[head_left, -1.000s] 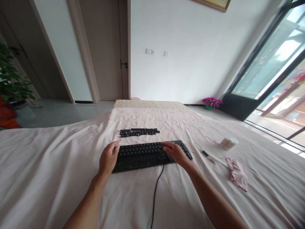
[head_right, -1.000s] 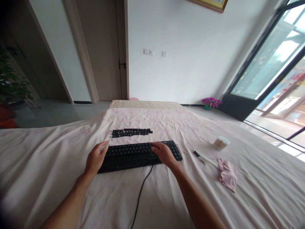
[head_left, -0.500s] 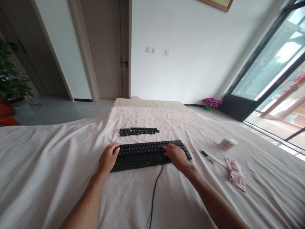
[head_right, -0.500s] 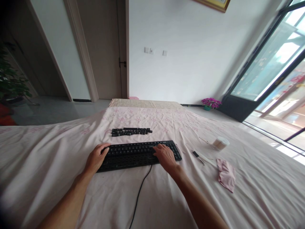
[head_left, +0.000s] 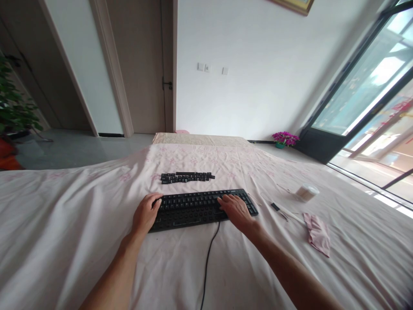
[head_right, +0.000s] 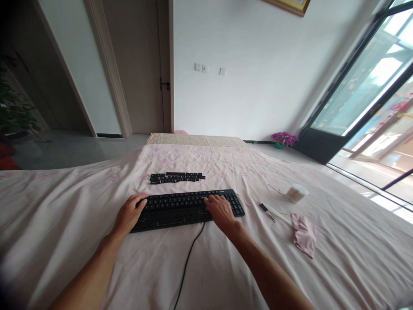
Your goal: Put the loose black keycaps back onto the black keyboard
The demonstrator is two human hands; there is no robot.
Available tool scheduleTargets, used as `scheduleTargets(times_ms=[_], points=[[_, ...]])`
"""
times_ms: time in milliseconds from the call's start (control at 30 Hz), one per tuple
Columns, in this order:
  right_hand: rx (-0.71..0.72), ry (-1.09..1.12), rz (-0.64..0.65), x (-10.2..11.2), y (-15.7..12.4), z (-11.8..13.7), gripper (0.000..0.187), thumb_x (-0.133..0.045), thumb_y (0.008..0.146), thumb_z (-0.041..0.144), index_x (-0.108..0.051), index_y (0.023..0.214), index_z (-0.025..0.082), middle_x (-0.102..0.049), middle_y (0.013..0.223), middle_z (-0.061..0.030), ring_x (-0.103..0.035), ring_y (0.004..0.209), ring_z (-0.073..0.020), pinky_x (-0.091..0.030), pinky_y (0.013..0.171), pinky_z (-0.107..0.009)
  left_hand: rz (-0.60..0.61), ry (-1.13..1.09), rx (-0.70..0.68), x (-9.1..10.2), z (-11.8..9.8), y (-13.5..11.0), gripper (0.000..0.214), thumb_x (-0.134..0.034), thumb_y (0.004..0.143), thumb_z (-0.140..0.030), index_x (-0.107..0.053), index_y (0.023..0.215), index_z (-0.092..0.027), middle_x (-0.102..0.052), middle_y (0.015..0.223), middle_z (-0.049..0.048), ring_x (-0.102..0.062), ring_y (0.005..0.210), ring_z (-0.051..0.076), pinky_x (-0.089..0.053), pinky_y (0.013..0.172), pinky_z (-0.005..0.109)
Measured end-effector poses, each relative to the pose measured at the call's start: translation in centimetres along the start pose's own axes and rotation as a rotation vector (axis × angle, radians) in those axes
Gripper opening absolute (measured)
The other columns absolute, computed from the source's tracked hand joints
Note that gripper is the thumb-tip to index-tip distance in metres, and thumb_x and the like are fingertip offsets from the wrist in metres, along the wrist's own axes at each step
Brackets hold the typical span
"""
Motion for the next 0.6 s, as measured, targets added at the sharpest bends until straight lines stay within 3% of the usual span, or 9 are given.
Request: scheduleTargets(times_ms=[600], points=[[-0.047, -0.031, 0.000, 0.35, -0.06, -0.21, 0.018, -0.056, 0.090, 0.030, -0.061, 0.106, 0.025, -0.062, 0.089, -0.0022, -0.057, 0.087, -0.0182, -0.031, 0.072, -0.030, -0.006, 0.010, -0.016, -0.36, 0.59, 0.08, 0.031, -0.042, 0.087, -0.034, -0.066, 0.104, -0.023, -0.063, 0.115, 0.0046, -0.057, 0.109, 0.020, -0.041, 0.101, 0.035]])
Point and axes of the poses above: each hand's wrist, its own y-axis towards the middle knuckle, its own x-axis out of the back of the hand, z = x × y, the point moved 9 cm from there along y, towards the middle knuckle
